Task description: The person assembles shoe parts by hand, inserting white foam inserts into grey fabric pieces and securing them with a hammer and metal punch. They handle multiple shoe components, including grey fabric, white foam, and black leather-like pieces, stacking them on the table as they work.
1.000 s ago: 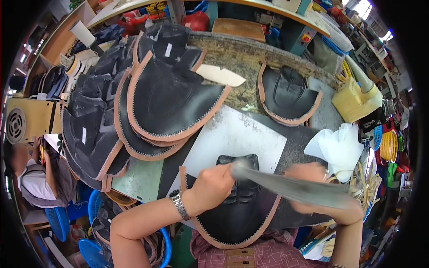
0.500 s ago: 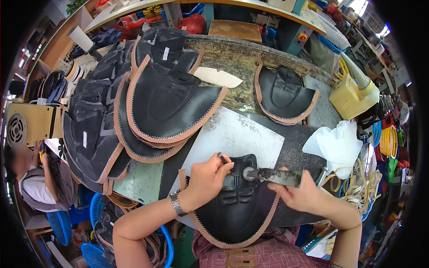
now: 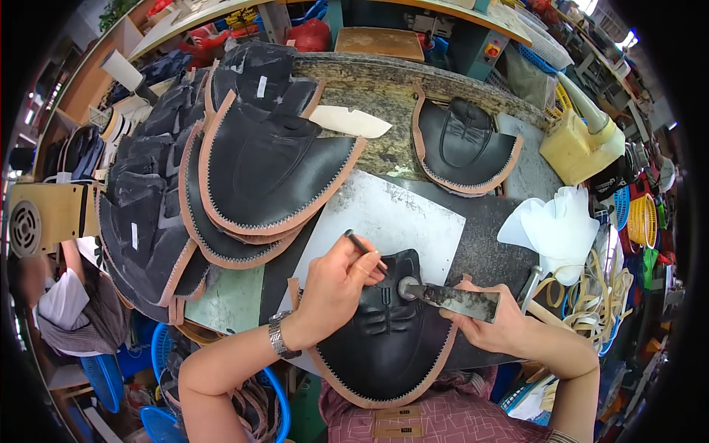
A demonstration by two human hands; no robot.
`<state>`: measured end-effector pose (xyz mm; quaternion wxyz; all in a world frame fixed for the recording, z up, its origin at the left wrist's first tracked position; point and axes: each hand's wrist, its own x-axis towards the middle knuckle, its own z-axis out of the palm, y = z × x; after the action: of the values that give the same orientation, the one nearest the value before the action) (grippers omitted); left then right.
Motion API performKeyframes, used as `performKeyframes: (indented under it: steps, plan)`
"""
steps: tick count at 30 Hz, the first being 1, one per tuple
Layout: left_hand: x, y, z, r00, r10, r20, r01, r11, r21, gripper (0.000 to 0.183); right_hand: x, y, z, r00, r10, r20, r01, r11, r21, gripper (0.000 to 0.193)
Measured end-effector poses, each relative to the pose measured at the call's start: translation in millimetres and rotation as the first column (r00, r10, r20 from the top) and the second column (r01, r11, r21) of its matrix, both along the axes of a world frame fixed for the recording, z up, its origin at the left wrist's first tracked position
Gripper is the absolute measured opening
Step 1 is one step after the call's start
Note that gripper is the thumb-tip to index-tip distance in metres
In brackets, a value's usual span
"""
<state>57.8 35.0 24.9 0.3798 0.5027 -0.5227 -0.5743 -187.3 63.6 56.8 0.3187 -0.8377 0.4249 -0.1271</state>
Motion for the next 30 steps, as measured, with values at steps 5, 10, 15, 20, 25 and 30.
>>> performKeyframes:
  steps: [5,10,15,20,25,30]
  plan:
    - [-2.5,0.3,-16.8,0.990,-0.052,0.131,0.063,0.995,-0.076,0.011,2.2,-3.0,2.0,0.999,0.033,0.001,-0.033,0.999,-0.026,0.013]
    - [-9.1,2.0,-23.6,0.973,-0.037,0.226,0.088,0.971,-0.221,0.008,-3.8,-2.2,5.8,0.993,0.066,-0.100,-0.074,0.994,-0.085,0.011]
    - [-1.0,10.4,-27.2,0.839,0.143,0.525,0.263,0.738,-0.621,0.012,0.9,-25.4,20.3,0.961,0.207,-0.183,-0.220,0.974,-0.054,0.012]
    - [-15.7,2.4,-23.9,0.891,0.083,0.446,0.201,0.810,-0.552,0.011,-13.4,-6.2,17.1,0.999,0.003,-0.045,0.001,0.997,0.072,0.021]
    - [-3.5,3.6,-20.8,0.997,0.011,0.071,-0.004,0.995,-0.097,0.016,-4.3,2.4,3.4,0.997,-0.064,-0.049,0.067,0.996,0.057,0.014]
    - [-1.6,4.1,-19.5,0.988,-0.032,0.151,0.057,0.984,-0.166,0.014,-1.7,-1.1,6.1,0.999,-0.043,-0.029,0.044,0.998,0.039,0.009]
